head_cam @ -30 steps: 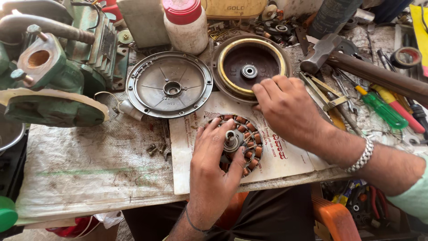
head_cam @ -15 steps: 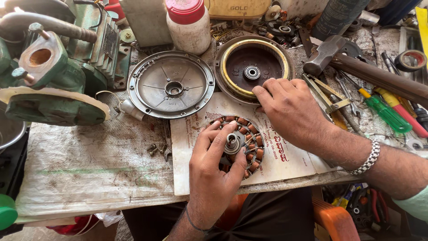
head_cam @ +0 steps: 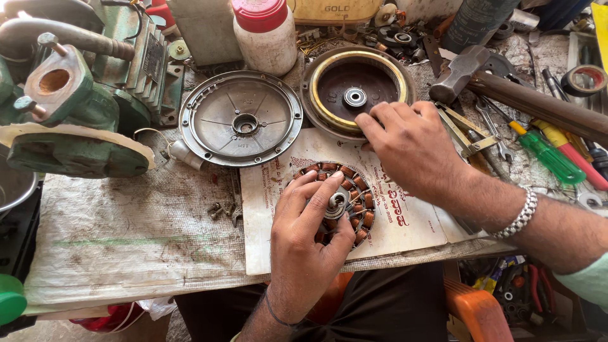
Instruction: The person works at a cluttered workbench disassembling an electric motor armature. They first twist and pull a bearing off the shaft by hand, fit small components onto the shaft, then set up a bearing puller tool around the armature and turn its screw to press the bearing off the shaft.
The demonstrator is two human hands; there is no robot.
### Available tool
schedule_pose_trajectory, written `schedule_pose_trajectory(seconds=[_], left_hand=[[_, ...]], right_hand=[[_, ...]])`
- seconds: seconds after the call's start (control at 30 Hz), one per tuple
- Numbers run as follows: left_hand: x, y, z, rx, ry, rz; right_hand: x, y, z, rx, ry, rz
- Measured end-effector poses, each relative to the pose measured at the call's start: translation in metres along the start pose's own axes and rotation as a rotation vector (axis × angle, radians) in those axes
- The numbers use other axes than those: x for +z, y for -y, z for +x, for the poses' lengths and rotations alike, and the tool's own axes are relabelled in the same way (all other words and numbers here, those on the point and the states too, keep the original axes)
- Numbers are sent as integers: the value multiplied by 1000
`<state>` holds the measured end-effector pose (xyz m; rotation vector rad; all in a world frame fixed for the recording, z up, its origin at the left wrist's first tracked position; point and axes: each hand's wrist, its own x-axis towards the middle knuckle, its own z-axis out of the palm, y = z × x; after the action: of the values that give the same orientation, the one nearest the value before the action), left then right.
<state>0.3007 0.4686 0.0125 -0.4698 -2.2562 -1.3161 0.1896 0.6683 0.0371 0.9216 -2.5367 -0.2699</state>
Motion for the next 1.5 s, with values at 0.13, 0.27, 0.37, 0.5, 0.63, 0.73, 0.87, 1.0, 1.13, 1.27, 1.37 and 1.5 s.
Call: schedule_pose_trajectory(seconds=[0.13, 0.27, 0.37, 0.5, 0.63, 0.73, 0.87, 1.0, 1.13, 1.27, 1.37, 1.5], left_hand=[[3, -3, -2, 23, 0, 36], [7, -2, -3, 41, -17, 48], [9, -1, -3, 40, -12, 50], [12, -2, -4, 41, 5, 53], [12, -1, -1, 17, 3, 74], [14, 1, 0, 39, -22, 90], [15, 1, -2, 51, -2, 117], [16, -1, -6, 45, -12, 69], [17, -2, -9, 28, -6, 31], [19, -3, -10, 54, -8, 29], [20, -2, -9, 49, -7, 25], [19, 2, -8, 40, -27, 14]], right_hand=[[7, -8, 4, -7, -1, -73], [17, -23, 11, -2, -30, -90], [26, -34, 17, 20, -48, -1], [30, -38, 18, 25, -127, -59], [13, -27, 3, 73, -95, -77], [-12, -14, -18, 114, 134, -14], [-42, 7, -46, 133, 205, 110], [-59, 23, -66, 170, 111, 292], [-65, 45, -78, 182, -94, 531], [-70, 65, -80, 173, -290, 661], [-72, 75, -71, 165, -364, 713], [-70, 84, -53, 250, -375, 750]])
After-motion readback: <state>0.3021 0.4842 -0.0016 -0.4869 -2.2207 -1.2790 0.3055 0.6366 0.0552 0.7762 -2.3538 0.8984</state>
